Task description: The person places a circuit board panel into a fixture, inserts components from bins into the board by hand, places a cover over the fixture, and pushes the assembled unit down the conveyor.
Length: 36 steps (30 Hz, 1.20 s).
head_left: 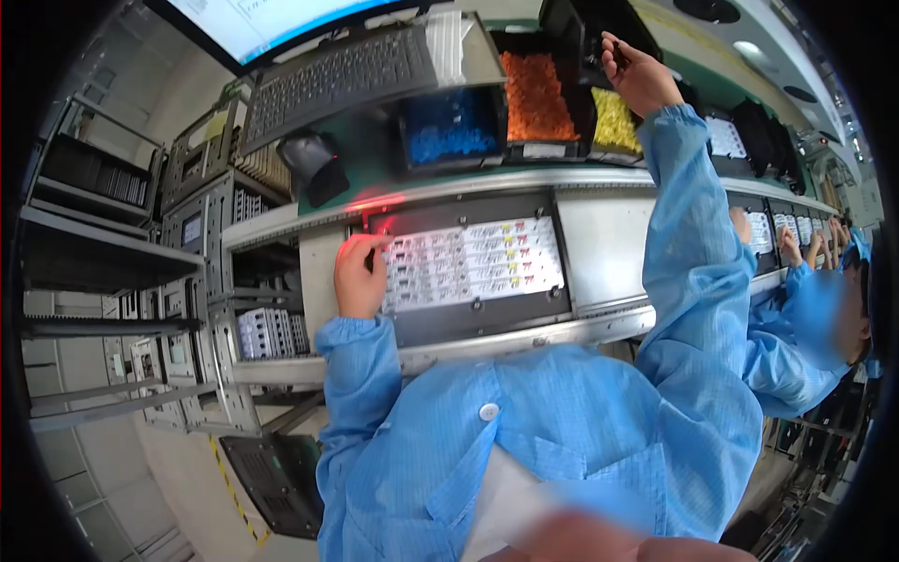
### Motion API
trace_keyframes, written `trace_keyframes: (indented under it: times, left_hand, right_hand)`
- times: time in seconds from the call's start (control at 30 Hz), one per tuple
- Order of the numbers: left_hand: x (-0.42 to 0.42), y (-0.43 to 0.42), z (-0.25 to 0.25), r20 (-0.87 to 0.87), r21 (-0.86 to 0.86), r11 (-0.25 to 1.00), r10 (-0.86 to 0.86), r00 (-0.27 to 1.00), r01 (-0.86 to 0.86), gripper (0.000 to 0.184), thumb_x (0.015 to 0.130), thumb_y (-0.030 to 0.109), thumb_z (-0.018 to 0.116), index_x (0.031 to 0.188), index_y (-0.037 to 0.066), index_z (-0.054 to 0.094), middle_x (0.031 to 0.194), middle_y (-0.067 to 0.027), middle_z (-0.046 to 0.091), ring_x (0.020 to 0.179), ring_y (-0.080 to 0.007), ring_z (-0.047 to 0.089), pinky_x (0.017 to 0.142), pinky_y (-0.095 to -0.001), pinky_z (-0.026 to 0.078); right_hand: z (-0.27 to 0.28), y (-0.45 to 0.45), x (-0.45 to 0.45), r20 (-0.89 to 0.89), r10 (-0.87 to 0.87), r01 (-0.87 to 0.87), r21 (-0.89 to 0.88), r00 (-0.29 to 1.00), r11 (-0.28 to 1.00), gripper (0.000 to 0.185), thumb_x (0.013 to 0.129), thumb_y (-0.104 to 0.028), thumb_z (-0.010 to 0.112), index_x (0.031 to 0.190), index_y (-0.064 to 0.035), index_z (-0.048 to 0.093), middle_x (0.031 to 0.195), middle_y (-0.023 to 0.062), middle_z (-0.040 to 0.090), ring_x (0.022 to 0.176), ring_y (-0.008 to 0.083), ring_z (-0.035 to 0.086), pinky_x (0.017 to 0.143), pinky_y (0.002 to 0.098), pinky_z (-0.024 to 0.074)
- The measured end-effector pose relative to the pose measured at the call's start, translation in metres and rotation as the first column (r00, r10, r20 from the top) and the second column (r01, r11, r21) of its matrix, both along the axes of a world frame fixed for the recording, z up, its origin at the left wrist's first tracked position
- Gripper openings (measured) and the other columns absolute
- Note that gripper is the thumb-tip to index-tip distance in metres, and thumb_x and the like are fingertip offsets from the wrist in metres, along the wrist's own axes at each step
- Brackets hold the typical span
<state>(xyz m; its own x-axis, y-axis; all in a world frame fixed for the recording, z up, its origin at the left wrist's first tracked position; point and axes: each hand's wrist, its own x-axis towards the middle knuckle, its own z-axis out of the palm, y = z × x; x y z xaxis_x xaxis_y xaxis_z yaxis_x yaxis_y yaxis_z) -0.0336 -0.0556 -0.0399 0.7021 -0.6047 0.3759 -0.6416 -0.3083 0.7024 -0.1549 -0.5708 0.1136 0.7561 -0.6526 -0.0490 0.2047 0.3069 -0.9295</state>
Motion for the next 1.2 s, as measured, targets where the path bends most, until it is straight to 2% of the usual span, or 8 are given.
trace_keyframes:
  times: [0.3, 0.47, 0.57, 0.7, 0.87, 1.03, 1.13, 1.2]
  left_hand:
    - [-0.004, -0.007, -0.008, -0.097, -0.076, 0.997, -0.002, 0.995, -0.006, 0.021, 0.09, -0.003, 0.065, 0.104, 0.006, 0.077, 0.102, -0.012, 0.072, 0.101, -0.0321, 0.068, 0.092, -0.0398, 0.052]
    - [-0.022, -0.017, 0.007, -0.009, 0.009, 0.998, -0.056, 0.998, 0.057, 0.017, 0.09, 0.005, 0.071, 0.105, 0.01, 0.078, 0.103, -0.011, 0.073, 0.102, -0.0319, 0.067, 0.093, -0.0421, 0.05]
    - [-0.038, -0.031, 0.014, -0.018, 0.075, 0.983, -0.167, 0.986, 0.167, 0.014, 0.089, 0.008, 0.073, 0.101, 0.01, 0.079, 0.1, -0.0092, 0.075, 0.102, -0.0311, 0.067, 0.091, -0.0427, 0.05]
    - [-0.051, -0.053, 0.019, 0.12, 0.183, 0.967, -0.203, 0.972, 0.179, 0.013, 0.085, 0.015, 0.081, 0.098, 0.014, 0.081, 0.094, -0.0042, 0.076, 0.097, -0.0257, 0.069, 0.095, -0.0419, 0.045]
    - [-0.06, -0.078, 0.019, 0.213, 0.254, 0.939, -0.289, 0.933, 0.233, 0.01, 0.082, 0.019, 0.083, 0.091, 0.018, 0.079, 0.094, 0.0001, 0.075, 0.097, -0.0228, 0.068, 0.1, -0.0445, 0.037]
    - [-0.062, -0.084, 0.012, 0.232, 0.265, 0.939, -0.282, 0.931, 0.218, 0.011, 0.083, 0.019, 0.083, 0.092, 0.018, 0.077, 0.099, 0.0002, 0.074, 0.095, -0.024, 0.067, 0.1, -0.0442, 0.036]
    - [-0.055, -0.084, 0.011, 0.059, 0.23, 0.939, -0.276, 0.959, 0.256, 0.014, 0.09, 0.016, 0.08, 0.103, 0.012, 0.075, 0.103, -0.0016, 0.073, 0.097, -0.0201, 0.068, 0.098, -0.0403, 0.043]
    - [-0.054, -0.085, 0.01, -0.414, -0.048, 0.949, -0.303, 0.858, 0.311, 0.017, 0.096, 0.014, 0.075, 0.112, 0.007, 0.072, 0.106, -0.003, 0.072, 0.099, -0.0165, 0.068, 0.096, -0.0355, 0.048]
  right_hand:
    - [-0.132, 0.245, -0.04, -0.379, 0.582, -0.619, 0.029, 0.72, 0.785, 0.029, 0.111, -0.025, 0.054, 0.128, -0.0077, 0.07, 0.096, -0.0047, 0.067, 0.077, 0.0049, 0.055, 0.067, 0.0211, 0.0467]
    - [-0.15, 0.279, -0.045, -0.584, 0.262, -0.613, -0.551, 0.768, 0.567, 0.031, 0.11, -0.025, 0.053, 0.12, -0.0036, 0.072, 0.088, 0.0034, 0.071, 0.078, 0.0157, 0.063, 0.073, 0.033, 0.0539]
    - [-0.144, 0.262, -0.046, -0.559, 0.313, -0.61, -0.489, 0.768, 0.624, 0.03, 0.11, -0.024, 0.052, 0.118, -0.0028, 0.072, 0.09, 0.006, 0.073, 0.077, 0.0169, 0.064, 0.076, 0.0335, 0.0547]
    - [-0.148, 0.245, -0.055, -0.407, 0.414, -0.443, 0.025, 0.814, 0.896, 0.037, 0.112, -0.024, 0.047, 0.136, -0.0022, 0.066, 0.112, 0.0071, 0.072, 0.088, 0.0166, 0.064, 0.079, 0.0315, 0.0547]
    - [-0.148, 0.234, -0.071, 0.018, 0.495, -0.462, 0.392, 0.869, 0.796, 0.05, 0.112, -0.015, 0.041, 0.153, 0.0133, 0.04, 0.148, 0.028, 0.056, 0.136, 0.0312, 0.059, 0.119, 0.0386, 0.0481]
    - [-0.148, 0.234, -0.079, 0.087, 0.519, -0.511, 0.376, 0.85, 0.773, 0.047, 0.111, -0.009, 0.043, 0.154, 0.0104, 0.042, 0.148, 0.0256, 0.057, 0.135, 0.028, 0.06, 0.117, 0.0352, 0.0492]
    - [-0.145, 0.231, -0.081, 0.049, 0.517, -0.491, 0.399, 0.855, 0.774, 0.045, 0.111, -0.006, 0.045, 0.153, 0.0085, 0.043, 0.147, 0.0232, 0.059, 0.132, 0.0252, 0.063, 0.112, 0.0314, 0.0533]
    - [-0.144, 0.231, -0.081, 0.014, 0.493, -0.454, 0.415, 0.87, 0.789, 0.043, 0.112, -0.008, 0.047, 0.153, 0.0064, 0.045, 0.146, 0.021, 0.06, 0.129, 0.0231, 0.065, 0.11, 0.0299, 0.0554]
